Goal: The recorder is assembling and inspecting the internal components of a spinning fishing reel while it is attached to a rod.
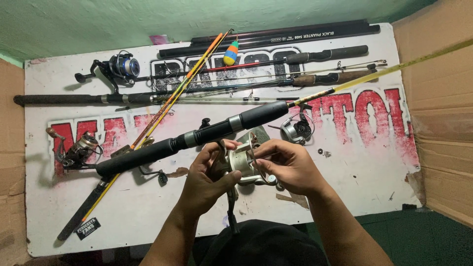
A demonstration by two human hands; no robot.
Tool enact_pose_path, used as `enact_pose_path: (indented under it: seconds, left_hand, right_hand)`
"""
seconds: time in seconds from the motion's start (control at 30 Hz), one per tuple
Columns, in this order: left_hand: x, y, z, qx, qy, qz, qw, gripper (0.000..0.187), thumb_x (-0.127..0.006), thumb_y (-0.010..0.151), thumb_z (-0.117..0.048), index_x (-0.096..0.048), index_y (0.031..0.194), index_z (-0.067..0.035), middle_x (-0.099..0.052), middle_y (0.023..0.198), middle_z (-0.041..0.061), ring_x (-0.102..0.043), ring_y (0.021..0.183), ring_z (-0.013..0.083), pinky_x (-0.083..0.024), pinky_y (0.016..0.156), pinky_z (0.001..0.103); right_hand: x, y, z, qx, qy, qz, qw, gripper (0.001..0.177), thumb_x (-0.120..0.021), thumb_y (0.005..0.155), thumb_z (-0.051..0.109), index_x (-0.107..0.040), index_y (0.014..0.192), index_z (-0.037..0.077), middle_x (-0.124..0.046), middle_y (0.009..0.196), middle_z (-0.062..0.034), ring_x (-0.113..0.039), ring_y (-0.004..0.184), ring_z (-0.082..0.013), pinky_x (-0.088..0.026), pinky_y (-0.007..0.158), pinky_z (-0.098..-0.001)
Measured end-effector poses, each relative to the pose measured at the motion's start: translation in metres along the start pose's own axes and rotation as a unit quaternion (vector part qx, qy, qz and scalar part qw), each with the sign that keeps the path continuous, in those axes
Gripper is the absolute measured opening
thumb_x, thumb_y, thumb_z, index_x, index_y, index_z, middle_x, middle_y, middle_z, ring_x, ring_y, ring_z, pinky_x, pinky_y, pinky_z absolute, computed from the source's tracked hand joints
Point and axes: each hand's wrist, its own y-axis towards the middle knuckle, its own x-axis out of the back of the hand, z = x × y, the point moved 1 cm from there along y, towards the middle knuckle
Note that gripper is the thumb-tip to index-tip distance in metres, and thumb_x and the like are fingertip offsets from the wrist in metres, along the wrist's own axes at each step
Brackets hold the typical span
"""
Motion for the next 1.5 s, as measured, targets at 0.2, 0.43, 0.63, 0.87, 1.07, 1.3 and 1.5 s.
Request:
enact_pose_path:
  seconds: [0.2,0.43,0.63,0.87,1.07,1.3,1.5]
  left_hand:
    - [0.007,0.005,0.007,0.004,-0.012,-0.005,1.0,0.045,-0.082,0.084,-0.007,-0.06,0.122,0.002,-0.062,0.128,0.021,-0.061,0.121,0.0232,-0.051,0.104,0.038]
    - [0.006,0.007,0.009,0.009,-0.064,-0.028,0.997,0.032,-0.074,0.091,-0.006,-0.06,0.119,0.002,-0.062,0.127,0.02,-0.061,0.116,0.02,-0.052,0.1,0.035]
    - [0.034,-0.003,0.037,0.021,-0.031,-0.036,0.999,0.031,-0.075,0.089,-0.001,-0.066,0.118,0.003,-0.065,0.078,0.01,-0.06,0.069,0.0076,-0.054,0.068,0.025]
    - [0.029,0.004,0.033,0.016,-0.019,-0.027,0.999,0.029,-0.075,0.087,-0.001,-0.068,0.114,0.005,-0.064,0.056,0.011,-0.057,0.053,0.0073,-0.048,0.055,0.021]
    - [0.029,0.0,0.038,0.014,-0.026,-0.027,0.999,0.027,-0.074,0.087,0.004,-0.069,0.113,0.005,-0.063,0.059,0.01,-0.055,0.05,0.0076,-0.049,0.052,0.022]
    - [0.025,-0.003,0.02,0.003,-0.02,-0.029,0.999,0.026,-0.074,0.087,0.003,-0.069,0.112,0.006,-0.061,0.058,0.01,-0.055,0.051,0.0072,-0.046,0.052,0.021]
    - [0.029,-0.007,0.019,0.008,-0.029,-0.034,0.999,0.023,-0.073,0.087,0.005,-0.069,0.11,0.005,-0.065,0.07,0.012,-0.054,0.053,0.0067,-0.047,0.049,0.021]
  right_hand:
    - [-0.005,0.002,0.007,-0.04,0.023,-0.009,0.999,0.016,-0.074,0.089,-0.005,-0.075,0.105,-0.008,-0.074,0.078,-0.0156,-0.066,0.068,-0.0146,-0.059,0.06,-0.0294]
    - [-0.003,0.002,0.0,-0.042,0.024,-0.018,0.999,0.016,-0.073,0.088,-0.007,-0.075,0.104,-0.007,-0.075,0.086,-0.0168,-0.07,0.073,-0.0158,-0.06,0.063,-0.0318]
    - [-0.006,0.002,0.003,-0.02,0.024,-0.001,1.0,0.015,-0.077,0.086,-0.006,-0.076,0.101,-0.006,-0.074,0.09,-0.0184,-0.069,0.08,-0.0171,-0.061,0.07,-0.0346]
    - [-0.002,0.001,0.002,-0.004,0.029,0.011,1.0,0.016,-0.077,0.087,-0.004,-0.076,0.103,-0.004,-0.072,0.096,-0.0159,-0.067,0.087,-0.0169,-0.06,0.077,-0.0338]
    - [-0.003,0.001,0.007,0.023,0.021,0.017,0.999,0.015,-0.078,0.085,-0.004,-0.075,0.1,-0.004,-0.07,0.093,-0.0165,-0.066,0.087,-0.0183,-0.059,0.078,-0.0355]
    - [-0.006,0.002,0.01,0.04,0.025,0.029,0.998,0.015,-0.079,0.085,-0.005,-0.076,0.099,-0.005,-0.069,0.092,-0.018,-0.067,0.087,-0.0208,-0.06,0.078,-0.0367]
    - [-0.008,0.003,0.014,0.043,0.023,0.037,0.998,0.015,-0.078,0.084,-0.005,-0.076,0.099,-0.005,-0.07,0.092,-0.0184,-0.066,0.085,-0.0194,-0.06,0.075,-0.0363]
